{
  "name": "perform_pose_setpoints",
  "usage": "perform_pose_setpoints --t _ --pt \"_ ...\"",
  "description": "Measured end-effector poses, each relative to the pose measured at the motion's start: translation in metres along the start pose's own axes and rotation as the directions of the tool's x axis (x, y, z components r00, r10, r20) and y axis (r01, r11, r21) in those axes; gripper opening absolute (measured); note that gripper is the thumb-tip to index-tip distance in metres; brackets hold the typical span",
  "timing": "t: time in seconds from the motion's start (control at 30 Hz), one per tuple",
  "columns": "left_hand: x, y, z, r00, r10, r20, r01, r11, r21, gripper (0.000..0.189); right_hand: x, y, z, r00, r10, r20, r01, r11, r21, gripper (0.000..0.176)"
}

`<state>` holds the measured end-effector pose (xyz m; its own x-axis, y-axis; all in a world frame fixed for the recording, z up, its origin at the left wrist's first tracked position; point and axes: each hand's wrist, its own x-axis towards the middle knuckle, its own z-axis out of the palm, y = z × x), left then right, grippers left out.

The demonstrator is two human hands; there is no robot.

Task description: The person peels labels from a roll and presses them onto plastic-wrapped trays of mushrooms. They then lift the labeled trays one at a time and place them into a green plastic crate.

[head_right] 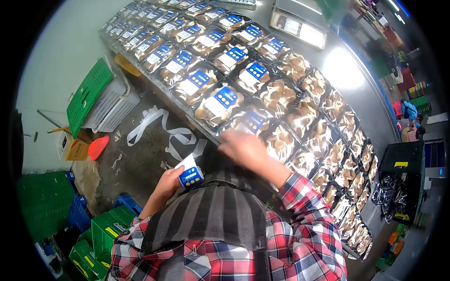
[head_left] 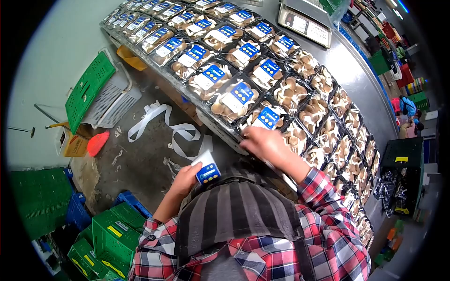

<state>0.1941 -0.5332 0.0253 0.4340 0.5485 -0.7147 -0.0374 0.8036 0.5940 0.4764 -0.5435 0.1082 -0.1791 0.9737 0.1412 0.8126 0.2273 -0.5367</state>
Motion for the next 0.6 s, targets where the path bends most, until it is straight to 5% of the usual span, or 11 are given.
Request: perform_pose_setpoints --t 0.07,0.13,0.23,0.27,0.47,0.57,0.6 --pt "-0.004 0.01 0.015 0.997 0.071 0.029 -0.072 0.997 0.03 0.037 0.008 -0.032 0.009 0.963 -0.183 0.2 0.148 0.973 0.175 0.032" --pt "-0.015 0.027 0.035 0.995 0.098 0.026 -0.099 0.994 0.048 0.032 0.01 -0.04 0.03 0.893 -0.406 0.194 0.369 0.908 0.199 0.029" --pt "-0.021 0.038 0.034 0.917 0.333 0.218 -0.397 0.734 0.551 0.029 0.01 -0.046 0.033 0.83 -0.508 0.229 0.478 0.861 0.174 0.018" --pt "-0.026 0.045 0.044 0.951 0.268 0.151 -0.307 0.789 0.533 0.027 0.009 -0.045 0.034 0.821 -0.562 0.098 0.54 0.821 0.185 0.01" --pt "0.013 0.011 0.037 0.855 0.499 0.141 -0.466 0.618 0.633 0.032 -0.007 -0.038 0.024 0.814 -0.579 0.043 0.567 0.808 0.161 0.012" --pt "-0.01 0.021 0.063 0.871 0.468 0.151 -0.451 0.635 0.627 0.03 -0.008 -0.033 0.023 0.934 -0.356 0.021 0.345 0.915 0.207 0.013" --pt "-0.014 0.022 0.068 0.848 0.498 0.181 -0.482 0.583 0.654 0.029 -0.007 -0.024 0.031 0.915 -0.401 0.043 0.387 0.903 0.185 0.013"
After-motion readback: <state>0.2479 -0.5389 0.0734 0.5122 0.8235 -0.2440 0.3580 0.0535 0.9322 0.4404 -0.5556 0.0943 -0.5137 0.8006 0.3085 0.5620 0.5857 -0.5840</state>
